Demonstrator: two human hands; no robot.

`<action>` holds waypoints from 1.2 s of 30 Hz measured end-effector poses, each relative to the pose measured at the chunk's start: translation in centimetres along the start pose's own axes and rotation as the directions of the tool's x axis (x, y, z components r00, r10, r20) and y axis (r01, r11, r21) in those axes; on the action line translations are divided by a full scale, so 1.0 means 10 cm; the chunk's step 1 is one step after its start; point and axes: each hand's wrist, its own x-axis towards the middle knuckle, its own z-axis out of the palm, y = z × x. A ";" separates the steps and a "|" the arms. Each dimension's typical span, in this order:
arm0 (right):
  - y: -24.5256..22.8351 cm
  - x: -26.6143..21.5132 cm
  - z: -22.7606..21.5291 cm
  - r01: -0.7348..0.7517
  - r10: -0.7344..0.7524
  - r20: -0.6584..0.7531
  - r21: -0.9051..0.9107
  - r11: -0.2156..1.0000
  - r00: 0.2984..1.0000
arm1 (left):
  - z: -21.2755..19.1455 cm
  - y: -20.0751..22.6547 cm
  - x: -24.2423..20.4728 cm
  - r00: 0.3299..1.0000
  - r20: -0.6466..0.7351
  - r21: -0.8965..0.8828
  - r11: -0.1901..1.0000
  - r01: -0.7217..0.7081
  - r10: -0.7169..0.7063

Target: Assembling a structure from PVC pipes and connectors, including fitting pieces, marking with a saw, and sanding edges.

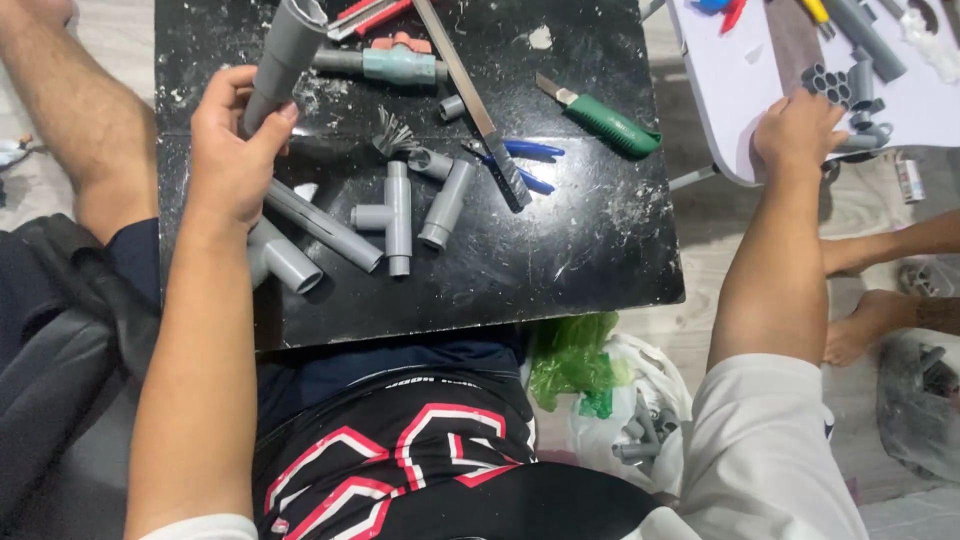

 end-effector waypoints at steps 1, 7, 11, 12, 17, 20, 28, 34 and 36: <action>-0.02 -0.03 0.02 0.000 0.000 0.006 0.002 1.000 1.000 | 0.01 0.00 -0.02 1.000 0.001 0.004 1.000 0.005 -0.005; -0.06 0.02 0.00 0.011 -0.010 -0.070 0.016 1.000 0.998 | 0.04 0.04 -0.02 1.000 0.008 0.044 0.999 -0.012 0.011; 0.08 0.14 0.03 -0.018 0.020 0.026 -0.072 0.997 0.999 | 0.04 0.05 -0.03 0.997 0.025 0.099 0.992 -0.076 0.074; 0.11 0.17 0.04 0.021 -0.011 0.056 -0.183 0.983 0.998 | 0.05 0.06 -0.02 0.998 0.022 0.103 0.992 -0.069 0.067; 0.14 0.14 0.12 0.068 -0.083 -0.024 -0.362 0.930 0.996 | 0.06 0.09 -0.03 0.995 0.032 0.092 0.991 -0.101 0.098; 0.19 0.11 0.09 0.070 -0.131 -0.126 -0.402 0.913 0.983 | 0.06 0.07 -0.02 0.995 0.025 0.085 0.992 -0.094 0.092; 0.69 0.73 0.14 -0.097 -0.083 -0.380 -0.431 0.897 0.921 | 0.06 0.06 -0.02 0.998 0.012 0.079 0.995 -0.063 0.063; 0.76 0.83 -0.20 -0.104 0.017 -0.503 -0.146 0.984 0.864 | 0.07 0.07 -0.03 0.997 0.016 0.091 0.993 -0.078 0.077; 0.84 0.89 -0.21 0.105 -0.057 -0.532 0.061 0.993 0.845 | 0.06 0.07 -0.04 0.998 0.019 0.083 0.994 -0.069 0.067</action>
